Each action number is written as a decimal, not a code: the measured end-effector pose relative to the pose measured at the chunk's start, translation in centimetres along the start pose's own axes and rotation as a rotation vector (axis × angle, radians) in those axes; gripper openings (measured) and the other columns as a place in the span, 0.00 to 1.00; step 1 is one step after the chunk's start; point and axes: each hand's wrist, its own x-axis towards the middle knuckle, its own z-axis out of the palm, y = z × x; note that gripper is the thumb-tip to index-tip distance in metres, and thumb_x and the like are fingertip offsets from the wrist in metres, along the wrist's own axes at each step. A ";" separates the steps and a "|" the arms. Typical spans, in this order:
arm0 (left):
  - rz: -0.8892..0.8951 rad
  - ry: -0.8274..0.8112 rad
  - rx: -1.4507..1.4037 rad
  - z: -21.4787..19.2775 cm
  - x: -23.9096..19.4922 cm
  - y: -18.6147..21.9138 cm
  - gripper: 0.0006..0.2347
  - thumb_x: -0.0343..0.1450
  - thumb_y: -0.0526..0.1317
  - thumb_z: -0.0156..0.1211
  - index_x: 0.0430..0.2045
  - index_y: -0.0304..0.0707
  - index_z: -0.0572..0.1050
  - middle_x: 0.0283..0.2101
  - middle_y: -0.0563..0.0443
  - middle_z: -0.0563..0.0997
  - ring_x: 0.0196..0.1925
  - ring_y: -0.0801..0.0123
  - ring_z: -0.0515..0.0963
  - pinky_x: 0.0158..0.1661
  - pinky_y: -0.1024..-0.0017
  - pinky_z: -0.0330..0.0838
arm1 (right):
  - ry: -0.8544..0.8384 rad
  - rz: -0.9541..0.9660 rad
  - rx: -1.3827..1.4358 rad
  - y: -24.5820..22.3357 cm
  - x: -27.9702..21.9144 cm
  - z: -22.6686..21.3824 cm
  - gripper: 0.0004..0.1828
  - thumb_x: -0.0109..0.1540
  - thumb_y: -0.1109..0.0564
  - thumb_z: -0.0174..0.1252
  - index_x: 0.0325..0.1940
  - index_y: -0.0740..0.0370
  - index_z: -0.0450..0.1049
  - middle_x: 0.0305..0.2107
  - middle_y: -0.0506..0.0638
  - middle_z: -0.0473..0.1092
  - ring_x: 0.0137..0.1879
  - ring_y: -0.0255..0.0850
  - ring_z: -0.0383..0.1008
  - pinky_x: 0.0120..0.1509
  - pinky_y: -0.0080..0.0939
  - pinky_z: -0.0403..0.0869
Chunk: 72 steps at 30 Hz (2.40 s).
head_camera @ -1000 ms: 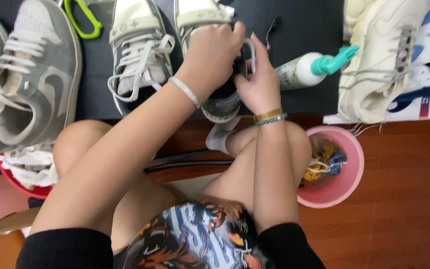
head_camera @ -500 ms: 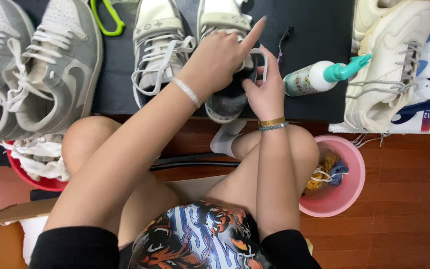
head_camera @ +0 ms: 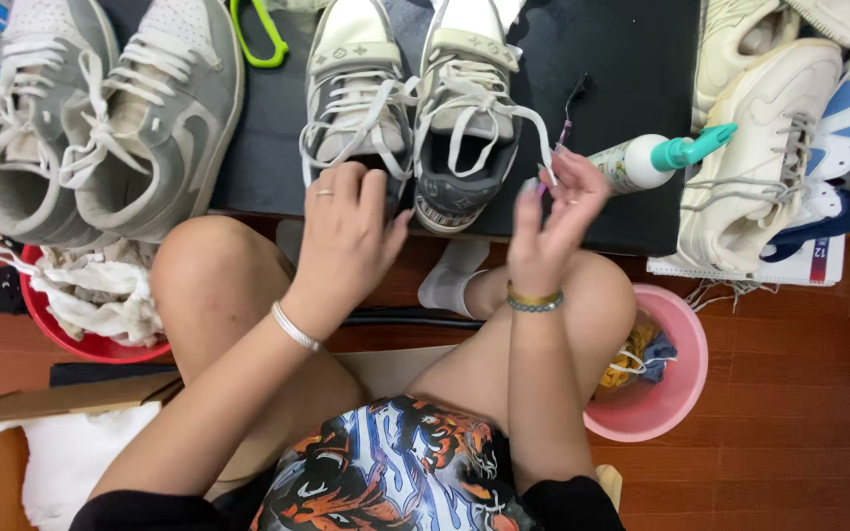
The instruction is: The person cleans a pair of grey sneakers by wiping them with a white cloth and applying a cleaning spray. They then switch to a white sneaker, remove the laces, and begin re-lacing the shoe with a new set of laces.
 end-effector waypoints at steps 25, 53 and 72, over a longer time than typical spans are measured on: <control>-0.410 -0.018 -0.365 -1.3 -4.7 -6.8 0.10 0.65 0.40 0.72 0.35 0.35 0.81 0.31 0.41 0.80 0.40 0.50 0.77 0.50 0.57 0.65 | 0.206 -0.306 -0.548 10.2 16.2 0.3 0.30 0.64 0.59 0.85 0.56 0.64 0.68 0.68 0.58 0.51 0.77 0.57 0.56 0.83 0.54 0.60; -0.605 0.114 -0.121 -0.1 -2.2 -8.5 0.23 0.69 0.49 0.70 0.09 0.29 0.72 0.16 0.37 0.73 0.19 0.47 0.74 0.24 0.55 0.65 | 0.333 -0.166 -0.111 21.0 19.7 10.9 0.39 0.73 0.63 0.56 0.81 0.65 0.41 0.75 0.59 0.48 0.82 0.48 0.47 0.87 0.46 0.47; -0.510 0.040 -0.130 2.3 -1.4 -9.9 0.26 0.79 0.52 0.54 0.13 0.30 0.76 0.17 0.31 0.73 0.21 0.39 0.74 0.26 0.49 0.67 | -0.390 -0.200 -0.251 5.3 11.7 12.4 0.20 0.71 0.58 0.62 0.64 0.61 0.63 0.58 0.55 0.69 0.67 0.52 0.71 0.73 0.50 0.68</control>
